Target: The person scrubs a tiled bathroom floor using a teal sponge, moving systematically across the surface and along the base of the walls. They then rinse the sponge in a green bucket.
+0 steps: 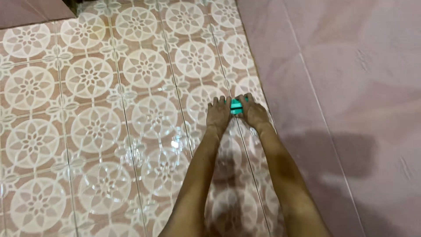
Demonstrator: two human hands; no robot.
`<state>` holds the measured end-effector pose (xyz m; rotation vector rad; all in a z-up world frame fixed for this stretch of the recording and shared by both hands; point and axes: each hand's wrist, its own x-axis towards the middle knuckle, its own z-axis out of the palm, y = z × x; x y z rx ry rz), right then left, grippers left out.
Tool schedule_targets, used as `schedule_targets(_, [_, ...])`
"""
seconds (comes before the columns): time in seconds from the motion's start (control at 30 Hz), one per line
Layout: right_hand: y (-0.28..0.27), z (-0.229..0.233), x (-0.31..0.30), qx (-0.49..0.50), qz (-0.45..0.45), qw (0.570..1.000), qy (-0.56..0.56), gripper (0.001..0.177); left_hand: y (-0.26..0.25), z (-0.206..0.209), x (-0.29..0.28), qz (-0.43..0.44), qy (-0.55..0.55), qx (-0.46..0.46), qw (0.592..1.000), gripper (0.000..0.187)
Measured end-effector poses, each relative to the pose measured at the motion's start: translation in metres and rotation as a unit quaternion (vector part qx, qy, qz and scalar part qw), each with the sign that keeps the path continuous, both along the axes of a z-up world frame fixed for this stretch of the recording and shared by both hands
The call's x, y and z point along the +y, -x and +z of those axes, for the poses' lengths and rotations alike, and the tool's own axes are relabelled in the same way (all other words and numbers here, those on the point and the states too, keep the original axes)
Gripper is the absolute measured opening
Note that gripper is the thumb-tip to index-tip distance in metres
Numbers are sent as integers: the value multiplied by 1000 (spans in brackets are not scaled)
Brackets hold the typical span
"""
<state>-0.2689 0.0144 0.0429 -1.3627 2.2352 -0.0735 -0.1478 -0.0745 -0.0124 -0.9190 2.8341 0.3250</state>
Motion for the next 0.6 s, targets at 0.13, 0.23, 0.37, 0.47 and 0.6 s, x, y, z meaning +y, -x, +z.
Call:
schedule_targets(0.13, [-39, 12, 85, -13, -28, 999, -17, 62, -37, 2, 80, -31, -28, 0, 999, 66])
schedule_targets(0.23, [-62, 7, 145, -7, -38, 998, -39, 65, -62, 0, 136, -56, -27, -28, 998, 71])
schedule_targets(0.37, [-99, 23, 214, 10, -25, 998, -59, 68, -93, -3, 200, -75, -58, 3, 995, 60])
schedule_targets(0.47, [-115, 24, 248, 31, -14, 997, -73, 70, -101, -3, 230, -88, -80, 15, 993, 53])
schedule_targets(0.6, [-100, -20, 256, 110, 23, 991, -78, 70, -90, -10, 236, -79, -83, 11, 993, 44])
